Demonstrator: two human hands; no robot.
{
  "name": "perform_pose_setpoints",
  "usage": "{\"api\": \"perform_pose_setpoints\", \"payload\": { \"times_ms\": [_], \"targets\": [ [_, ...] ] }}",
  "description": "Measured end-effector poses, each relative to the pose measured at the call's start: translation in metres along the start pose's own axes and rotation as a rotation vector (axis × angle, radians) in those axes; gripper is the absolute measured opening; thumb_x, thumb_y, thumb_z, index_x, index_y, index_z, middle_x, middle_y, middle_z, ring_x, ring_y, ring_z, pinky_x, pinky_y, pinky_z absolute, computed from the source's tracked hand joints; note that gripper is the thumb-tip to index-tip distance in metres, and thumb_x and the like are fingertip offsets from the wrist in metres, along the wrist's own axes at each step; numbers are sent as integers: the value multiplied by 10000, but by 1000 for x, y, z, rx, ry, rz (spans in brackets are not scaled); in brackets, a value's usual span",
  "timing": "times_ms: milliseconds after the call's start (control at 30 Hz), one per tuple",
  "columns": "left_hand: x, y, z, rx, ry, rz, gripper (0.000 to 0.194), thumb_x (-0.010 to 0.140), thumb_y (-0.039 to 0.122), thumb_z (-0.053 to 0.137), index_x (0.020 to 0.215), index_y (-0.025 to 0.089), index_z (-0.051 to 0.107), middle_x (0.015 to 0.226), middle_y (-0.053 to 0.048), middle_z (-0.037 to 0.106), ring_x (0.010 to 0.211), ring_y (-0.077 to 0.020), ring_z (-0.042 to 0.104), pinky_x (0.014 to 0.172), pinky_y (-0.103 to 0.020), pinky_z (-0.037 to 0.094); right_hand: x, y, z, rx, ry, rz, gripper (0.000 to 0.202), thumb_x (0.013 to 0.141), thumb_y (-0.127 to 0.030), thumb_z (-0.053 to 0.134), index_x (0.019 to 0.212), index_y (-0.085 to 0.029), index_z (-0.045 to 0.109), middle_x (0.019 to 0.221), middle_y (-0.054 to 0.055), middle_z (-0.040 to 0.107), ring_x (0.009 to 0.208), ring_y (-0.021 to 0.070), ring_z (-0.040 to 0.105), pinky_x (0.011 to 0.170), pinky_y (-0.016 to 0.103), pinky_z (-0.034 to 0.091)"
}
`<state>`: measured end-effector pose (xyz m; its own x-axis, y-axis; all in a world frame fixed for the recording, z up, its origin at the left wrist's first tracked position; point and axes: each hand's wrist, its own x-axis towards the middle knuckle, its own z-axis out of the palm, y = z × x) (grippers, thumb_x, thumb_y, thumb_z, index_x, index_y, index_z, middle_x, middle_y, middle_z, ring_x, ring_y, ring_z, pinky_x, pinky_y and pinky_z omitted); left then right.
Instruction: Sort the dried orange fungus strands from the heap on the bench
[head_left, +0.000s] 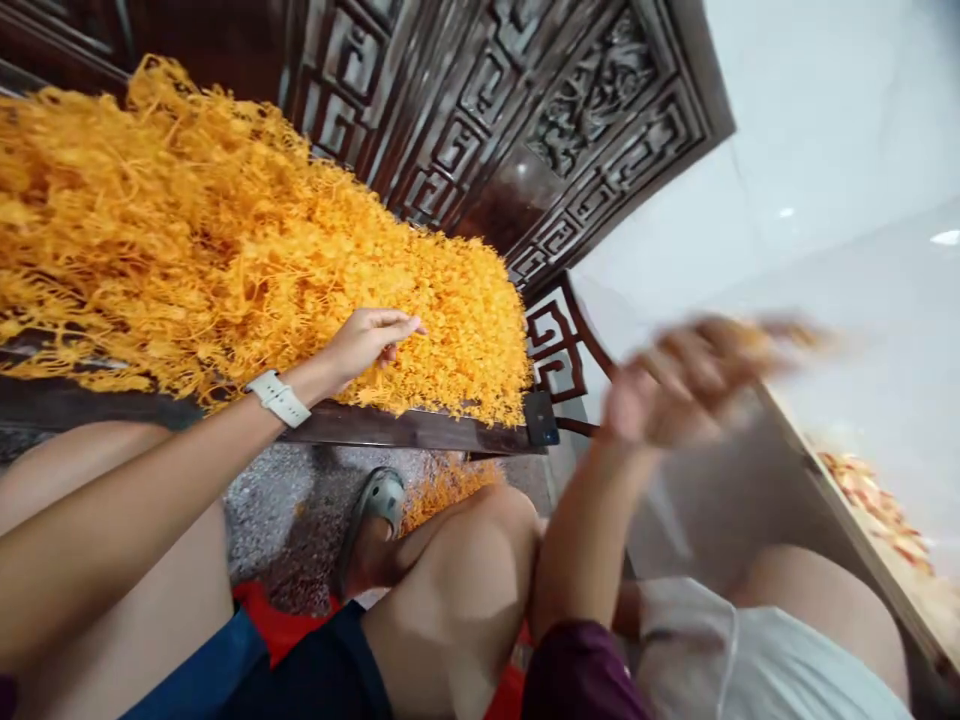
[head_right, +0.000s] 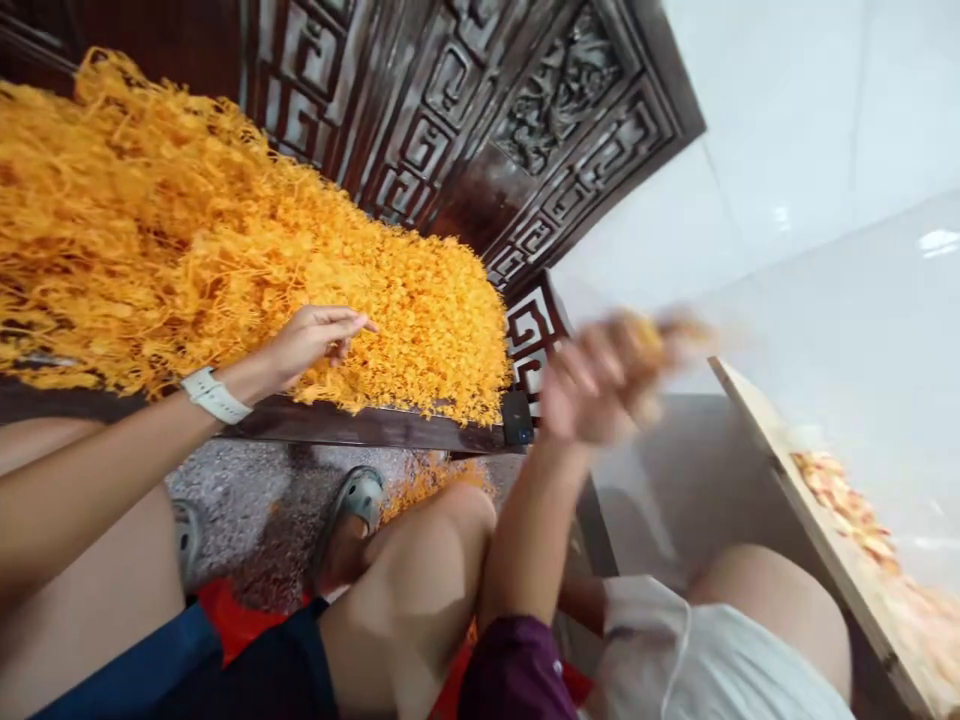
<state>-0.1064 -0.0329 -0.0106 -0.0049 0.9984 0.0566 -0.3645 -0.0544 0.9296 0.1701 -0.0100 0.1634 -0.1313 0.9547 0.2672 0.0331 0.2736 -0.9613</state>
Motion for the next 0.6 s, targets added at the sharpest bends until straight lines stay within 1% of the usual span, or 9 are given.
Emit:
{"api": "perform_pose_setpoints", "payload": {
  "times_ms": [67, 100, 167, 200, 267, 300, 400, 500, 600],
  "targets": [
    [-6, -1, 4, -133, -16, -45, 392, 928, 500, 664, 1130, 191, 798, 864, -87, 717, 681, -159, 619, 558, -288, 511, 25, 44, 9, 168, 22, 109, 227, 874, -499, 703, 966, -292, 699, 1084, 55, 730, 909, 193, 670, 715, 319, 591],
    [-8, -1, 5, -185, -22, -60, 425, 954, 487, 628, 1231, 198, 771, 1016, -112, 749, 776, -173, 663, 611, -294, 560, 34, 63, 13, 212, 8, 281, 176, 844, -378, 727, 960, -252, 684, 1107, 59, 730, 897, 170, 662, 747, 304, 590],
    [-12, -1, 7, -242, -35, -96, 462, 987, 414, 581, 1395, 222, 686, 1237, -131, 746, 893, -184, 698, 720, -315, 611, 41, 90, 16, 274, 75, 507, 136, 812, -253, 695, 937, -209, 659, 1073, 70, 730, 842, 145, 639, 725, 274, 576],
    [-13, -1, 7, -249, -45, -110, 489, 991, 368, 577, 1458, 237, 636, 1307, -134, 732, 905, -181, 704, 744, -318, 615, 40, 97, 18, 294, 97, 558, 135, 810, -226, 686, 939, -199, 658, 1037, 63, 725, 806, 131, 623, 709, 256, 563],
    [-13, -1, 9, -232, -63, -128, 563, 985, 298, 591, 1545, 263, 543, 1396, -140, 698, 852, -157, 699, 723, -300, 602, 30, 100, 21, 293, 87, 502, 155, 829, -237, 700, 977, -193, 681, 940, 26, 694, 727, 101, 578, 668, 223, 522],
    [-12, -2, 10, -212, -71, -129, 593, 984, 282, 598, 1570, 270, 507, 1420, -144, 685, 810, -140, 683, 696, -284, 587, 22, 99, 25, 255, 38, 440, 176, 841, -263, 720, 1000, -192, 697, 901, 9, 674, 698, 91, 557, 652, 216, 500],
    [-10, -7, 16, -126, -75, -96, 628, 983, 291, 624, 1592, 273, 469, 1401, -143, 695, 695, -99, 605, 610, -236, 521, -3, 93, 43, -10, -238, 288, 268, 875, -401, 762, 1045, -200, 715, 856, 0, 654, 670, 100, 541, 632, 250, 463],
    [-9, -14, 25, -38, -114, -22, 659, 978, 352, 653, 1600, 265, 456, 1266, -129, 751, 637, -92, 554, 576, -227, 467, -25, 98, 64, -297, -519, 195, 313, 904, -514, 741, 955, -211, 678, 804, -11, 609, 642, 117, 481, 595, 281, 399],
    [-15, -18, 33, -10, -163, 17, 699, 965, 386, 667, 1606, 240, 430, 1126, -115, 773, 649, -109, 573, 602, -245, 469, -37, 105, 74, -495, -655, 58, 363, 990, -524, 627, 815, -207, 604, 706, -35, 480, 628, 121, 405, 602, 295, 333]
  ]
}}
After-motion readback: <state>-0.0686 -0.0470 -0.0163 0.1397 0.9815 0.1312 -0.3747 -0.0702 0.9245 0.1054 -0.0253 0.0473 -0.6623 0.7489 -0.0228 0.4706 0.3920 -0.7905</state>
